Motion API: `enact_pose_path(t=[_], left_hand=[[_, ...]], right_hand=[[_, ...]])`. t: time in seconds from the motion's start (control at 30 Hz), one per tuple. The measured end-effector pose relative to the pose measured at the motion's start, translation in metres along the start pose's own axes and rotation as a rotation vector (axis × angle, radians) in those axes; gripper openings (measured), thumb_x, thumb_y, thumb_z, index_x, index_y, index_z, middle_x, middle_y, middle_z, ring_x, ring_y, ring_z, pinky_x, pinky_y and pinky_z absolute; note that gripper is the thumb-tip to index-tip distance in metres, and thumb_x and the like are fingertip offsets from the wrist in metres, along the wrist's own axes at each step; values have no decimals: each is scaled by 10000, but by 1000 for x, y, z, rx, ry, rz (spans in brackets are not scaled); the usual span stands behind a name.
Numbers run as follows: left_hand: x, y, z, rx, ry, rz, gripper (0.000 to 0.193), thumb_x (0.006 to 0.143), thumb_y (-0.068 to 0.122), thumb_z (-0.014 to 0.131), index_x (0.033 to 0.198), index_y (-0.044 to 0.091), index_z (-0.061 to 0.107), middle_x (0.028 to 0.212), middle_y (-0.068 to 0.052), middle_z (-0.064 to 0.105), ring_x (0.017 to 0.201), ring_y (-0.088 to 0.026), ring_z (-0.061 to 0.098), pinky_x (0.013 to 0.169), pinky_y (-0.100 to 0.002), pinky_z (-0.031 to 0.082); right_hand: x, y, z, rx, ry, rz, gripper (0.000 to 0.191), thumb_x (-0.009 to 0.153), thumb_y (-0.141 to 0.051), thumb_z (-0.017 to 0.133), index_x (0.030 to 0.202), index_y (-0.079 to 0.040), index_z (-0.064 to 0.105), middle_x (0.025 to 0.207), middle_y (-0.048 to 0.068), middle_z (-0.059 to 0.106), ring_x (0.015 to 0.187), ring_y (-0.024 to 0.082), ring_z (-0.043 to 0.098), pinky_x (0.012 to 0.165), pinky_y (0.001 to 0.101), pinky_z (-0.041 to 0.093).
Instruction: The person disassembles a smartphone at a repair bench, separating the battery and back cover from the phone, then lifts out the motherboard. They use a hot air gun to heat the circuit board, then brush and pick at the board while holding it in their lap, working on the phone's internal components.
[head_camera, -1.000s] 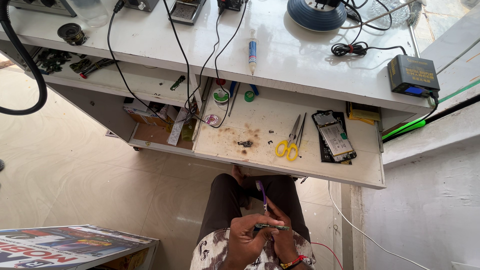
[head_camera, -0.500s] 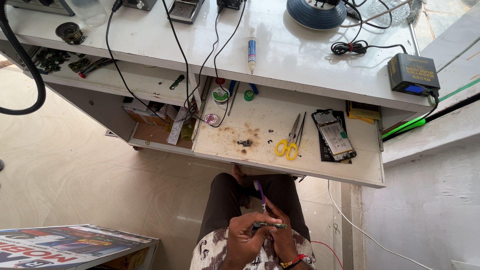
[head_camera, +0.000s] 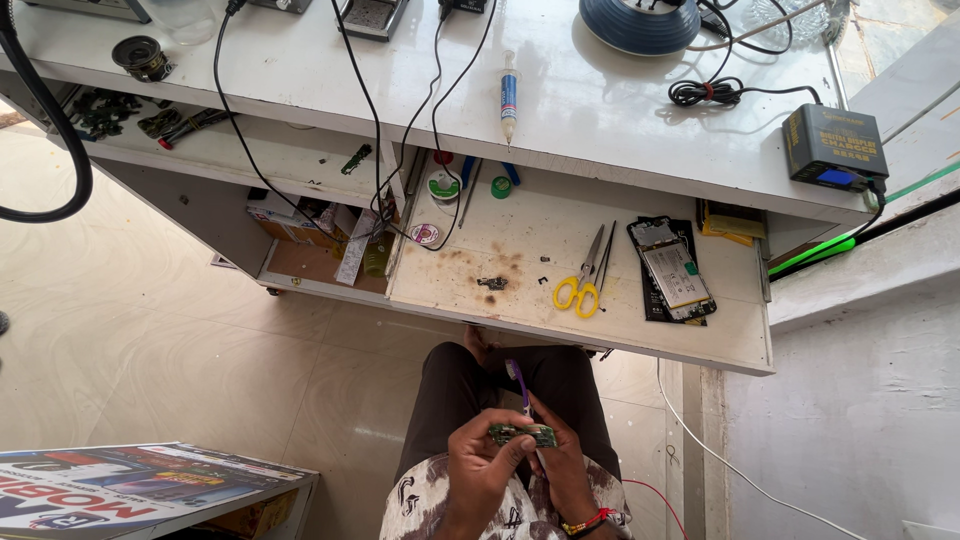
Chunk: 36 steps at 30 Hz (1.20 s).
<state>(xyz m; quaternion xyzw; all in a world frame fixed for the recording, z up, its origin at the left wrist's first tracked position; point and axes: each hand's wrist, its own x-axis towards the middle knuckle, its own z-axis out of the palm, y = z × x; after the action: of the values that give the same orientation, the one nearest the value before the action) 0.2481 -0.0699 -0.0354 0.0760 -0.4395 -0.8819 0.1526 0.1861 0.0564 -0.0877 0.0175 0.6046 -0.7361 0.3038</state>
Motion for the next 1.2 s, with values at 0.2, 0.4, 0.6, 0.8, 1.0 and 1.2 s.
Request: enact_pose_path(t=[0.2, 0.4, 0.6, 0.8, 1.0, 1.2], left_hand=[[-1, -11, -40, -361, 265, -75, 234, 866, 20, 747, 1082, 3, 657, 924, -98, 729, 817, -161, 707, 725, -322, 576], [-10, -9, -73, -224, 443, -135, 234, 873, 49, 753, 1089, 19, 668, 897, -82, 726, 787, -139, 688, 694, -294, 548], [-5, -8, -61, -58, 375, -192, 202, 872, 53, 754, 1056, 5, 686, 894, -87, 764, 780, -124, 694, 709, -294, 575], [18, 6, -41, 265, 280, -306, 179, 888, 52, 757, 1062, 25, 723, 868, -57, 744, 741, -87, 685, 657, -251, 551], [25, 29, -37, 62, 239, -210, 172, 906, 15, 749, 1074, 16, 711, 904, -38, 737, 780, -70, 660, 695, -236, 548], [26, 37, -32, 156, 244, -252, 152, 907, 7, 723, 1056, 26, 702, 908, -18, 742, 785, -61, 667, 691, -230, 558]], right_hand=[[-15, 7, -16, -451, -5, -226, 555, 927, -89, 610, 1472, -107, 506, 905, -8, 696, 697, 48, 569, 624, 222, 485], [-25, -8, -40, -565, 150, -312, 390, 954, -171, 643, 1323, -44, 633, 701, 47, 692, 616, 93, 573, 553, 265, 443], [-2, -93, -24, -814, 193, -820, 409, 1025, -145, 557, 1415, -22, 575, 997, 113, 722, 895, 192, 730, 731, 346, 602], [68, -156, 24, -1153, 266, -888, 539, 899, 66, 542, 1418, -64, 604, 1123, 201, 632, 993, 357, 672, 858, 457, 544], [106, -153, 39, -1259, 273, -837, 521, 885, 72, 585, 1373, -98, 650, 1169, 189, 602, 988, 367, 664, 822, 459, 546], [95, -160, 46, -1454, 337, -898, 472, 794, -79, 760, 1264, -104, 715, 1136, 153, 628, 1046, 342, 627, 841, 490, 477]])
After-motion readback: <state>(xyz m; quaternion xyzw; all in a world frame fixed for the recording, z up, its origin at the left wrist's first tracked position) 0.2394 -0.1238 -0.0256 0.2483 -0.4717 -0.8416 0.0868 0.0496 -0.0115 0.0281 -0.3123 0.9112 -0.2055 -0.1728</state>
